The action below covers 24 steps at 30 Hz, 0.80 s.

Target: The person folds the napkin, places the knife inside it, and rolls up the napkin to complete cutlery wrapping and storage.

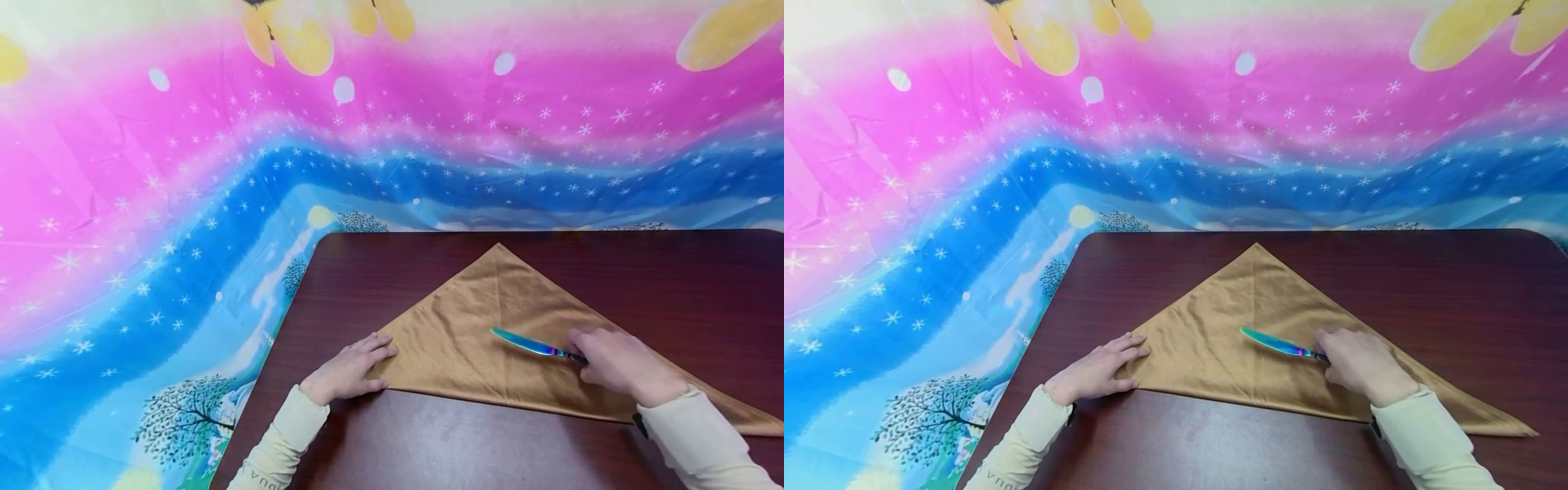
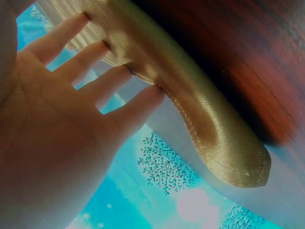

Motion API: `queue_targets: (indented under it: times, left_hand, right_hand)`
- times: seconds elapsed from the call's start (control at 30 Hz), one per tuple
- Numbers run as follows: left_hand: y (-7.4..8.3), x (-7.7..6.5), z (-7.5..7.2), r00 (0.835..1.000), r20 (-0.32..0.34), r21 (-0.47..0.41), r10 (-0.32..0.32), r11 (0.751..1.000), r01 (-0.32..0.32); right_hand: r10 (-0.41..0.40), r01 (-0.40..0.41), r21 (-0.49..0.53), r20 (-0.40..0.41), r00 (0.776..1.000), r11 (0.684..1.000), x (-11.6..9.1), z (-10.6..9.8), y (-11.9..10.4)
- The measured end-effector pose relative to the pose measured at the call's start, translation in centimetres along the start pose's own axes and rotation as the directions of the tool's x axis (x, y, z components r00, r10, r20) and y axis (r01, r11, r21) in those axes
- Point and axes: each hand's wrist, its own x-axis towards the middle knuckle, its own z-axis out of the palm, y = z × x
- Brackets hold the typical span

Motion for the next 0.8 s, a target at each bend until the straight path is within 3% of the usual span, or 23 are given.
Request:
queue_targets:
  times: [0.27,0.8]
  left_hand:
    - [-0.1,-0.1,-0.1,1.0,0.007,-0.006,-0.004,1.0,0.004]
    - [0.0,0.0,0.0,1.0,0.004,-0.021,-0.011,1.0,0.012]
  right_hand:
    - [-0.043,0.041,-0.032,-0.057,0.997,0.999,0.2,0.3,-1.1]
    - [-0.059,0.059,-0.008,-0.005,0.998,0.998,0.4,0.6,-3.2]
